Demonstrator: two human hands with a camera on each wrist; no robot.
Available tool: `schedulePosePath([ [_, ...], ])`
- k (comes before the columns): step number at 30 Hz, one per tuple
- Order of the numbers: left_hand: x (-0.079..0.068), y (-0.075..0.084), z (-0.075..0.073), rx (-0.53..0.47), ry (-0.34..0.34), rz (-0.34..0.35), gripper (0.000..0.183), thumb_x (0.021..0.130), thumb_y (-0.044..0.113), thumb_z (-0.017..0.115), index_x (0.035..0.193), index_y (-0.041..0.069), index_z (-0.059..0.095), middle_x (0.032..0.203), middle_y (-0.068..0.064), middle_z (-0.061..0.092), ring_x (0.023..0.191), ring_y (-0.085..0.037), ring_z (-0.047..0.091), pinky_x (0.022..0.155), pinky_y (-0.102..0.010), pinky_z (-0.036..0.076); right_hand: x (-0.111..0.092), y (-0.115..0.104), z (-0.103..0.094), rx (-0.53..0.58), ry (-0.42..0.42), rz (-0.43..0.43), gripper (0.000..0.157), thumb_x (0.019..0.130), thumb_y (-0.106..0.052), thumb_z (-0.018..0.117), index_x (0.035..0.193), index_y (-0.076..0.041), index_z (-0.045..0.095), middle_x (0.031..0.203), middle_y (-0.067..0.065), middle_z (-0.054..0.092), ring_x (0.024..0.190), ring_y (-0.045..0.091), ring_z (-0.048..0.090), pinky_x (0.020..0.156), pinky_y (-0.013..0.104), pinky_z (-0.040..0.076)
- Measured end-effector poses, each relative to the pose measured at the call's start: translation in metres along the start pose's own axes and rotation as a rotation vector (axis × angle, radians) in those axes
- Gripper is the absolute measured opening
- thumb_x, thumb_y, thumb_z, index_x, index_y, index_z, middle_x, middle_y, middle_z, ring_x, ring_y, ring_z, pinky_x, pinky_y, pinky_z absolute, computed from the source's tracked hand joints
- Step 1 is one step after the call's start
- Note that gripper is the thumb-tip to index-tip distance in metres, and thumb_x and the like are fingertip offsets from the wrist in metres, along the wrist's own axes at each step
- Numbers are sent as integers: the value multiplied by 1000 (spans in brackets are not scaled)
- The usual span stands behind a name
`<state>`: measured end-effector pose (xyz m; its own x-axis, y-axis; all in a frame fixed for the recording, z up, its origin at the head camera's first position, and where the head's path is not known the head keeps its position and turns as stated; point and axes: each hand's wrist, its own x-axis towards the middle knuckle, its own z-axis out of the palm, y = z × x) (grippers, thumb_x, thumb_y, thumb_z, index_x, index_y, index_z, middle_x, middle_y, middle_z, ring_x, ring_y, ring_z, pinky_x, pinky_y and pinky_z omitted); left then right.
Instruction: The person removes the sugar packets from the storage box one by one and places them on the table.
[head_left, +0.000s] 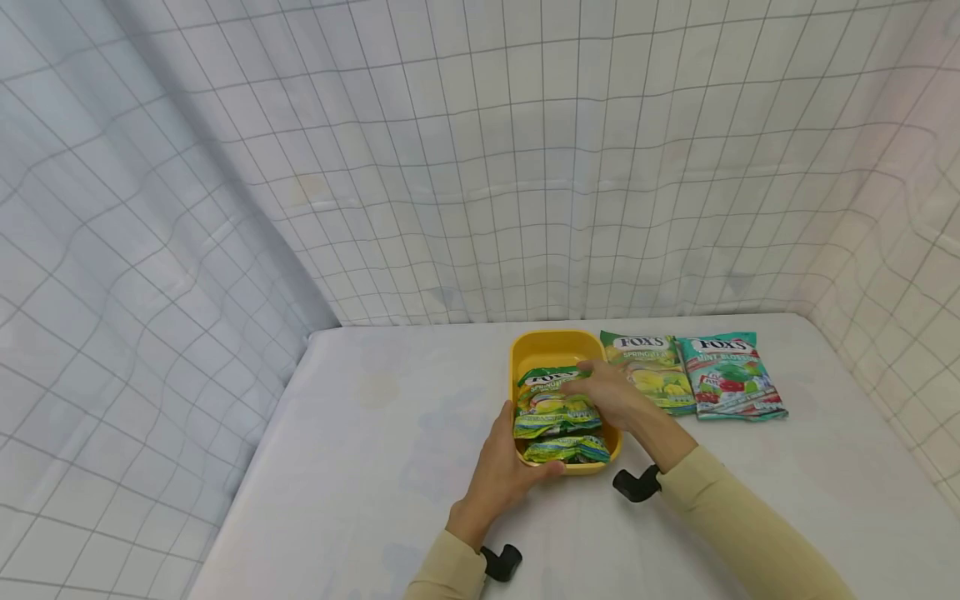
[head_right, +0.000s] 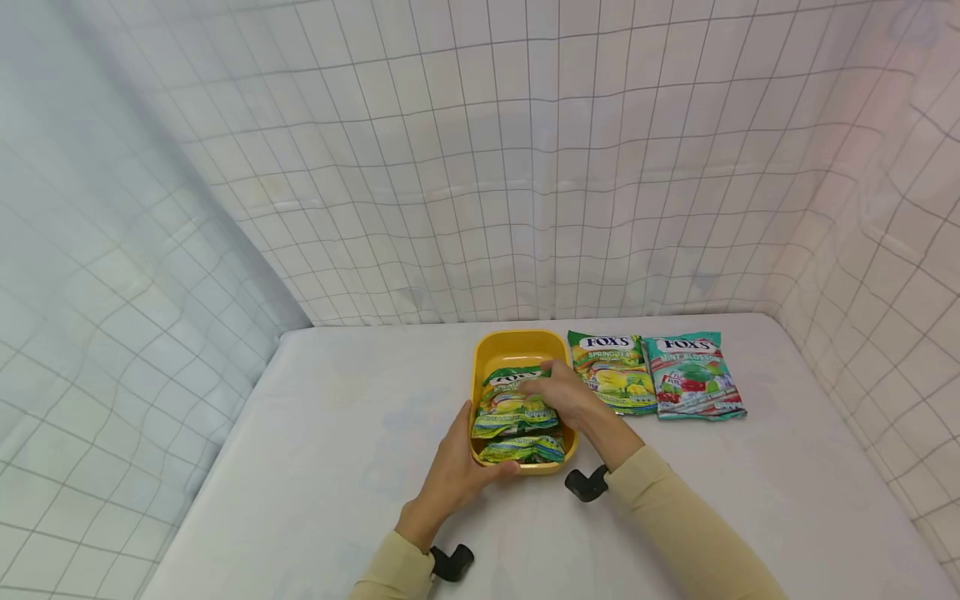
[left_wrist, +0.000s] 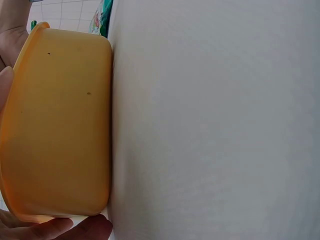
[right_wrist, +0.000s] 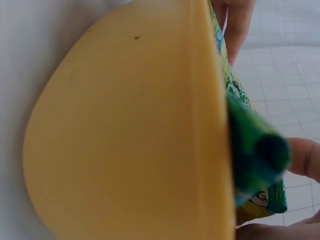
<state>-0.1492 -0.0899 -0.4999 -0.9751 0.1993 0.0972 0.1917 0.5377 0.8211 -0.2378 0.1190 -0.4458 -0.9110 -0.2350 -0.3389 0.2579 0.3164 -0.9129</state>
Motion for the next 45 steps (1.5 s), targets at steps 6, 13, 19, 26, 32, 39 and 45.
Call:
schedulePosePath([
  [6,0,-1,2,-3,1,8,118,77,50,88,160,2,19,153,-17,40,135,-30,46,109,-51,40,4,4,3,16,-9,-1,75,96,-20,69,155,6,29,156,30,30,140,47,33,113,62,30],
  [13,-2,-1,5,-15,-10,-27,119,76,50,88,160,3,18,155,-17,38,137,-30,44,111,-51,39,6,11,4,38,-2,-32,72,95,-18,71,155,-1,35,151,29,37,127,42,45,107,61,37],
  [19,-6,1,4,-18,-5,-55,122,77,52,87,161,2,15,158,-20,33,140,-35,40,112,-53,37,6,12,6,33,-5,-43,69,95,-15,71,154,-1,37,145,29,44,117,37,55,95,51,49],
  [26,-4,0,4,-10,2,-28,121,76,52,87,161,3,16,156,-18,36,138,-32,43,111,-52,39,5,10,8,70,-31,-53,75,93,-10,72,157,-7,33,148,28,39,121,40,53,94,51,51],
  [32,-4,-2,5,-9,5,-12,121,76,51,87,161,2,16,156,-19,37,138,-32,44,110,-53,39,5,12,9,47,-42,-59,73,95,-12,71,157,-8,34,151,28,36,127,45,49,100,58,46],
  [39,-3,-1,4,-14,7,-8,121,77,50,88,161,1,16,156,-20,36,139,-34,43,110,-53,39,6,15,9,36,-41,-55,74,94,-9,72,158,-11,35,151,28,36,119,42,54,95,53,50],
  [45,-1,-2,3,-10,12,16,119,76,50,88,160,3,18,154,-17,40,136,-30,46,109,-52,40,8,15,9,48,-33,-65,76,92,-2,72,157,-13,35,145,28,40,109,37,59,85,44,53],
])
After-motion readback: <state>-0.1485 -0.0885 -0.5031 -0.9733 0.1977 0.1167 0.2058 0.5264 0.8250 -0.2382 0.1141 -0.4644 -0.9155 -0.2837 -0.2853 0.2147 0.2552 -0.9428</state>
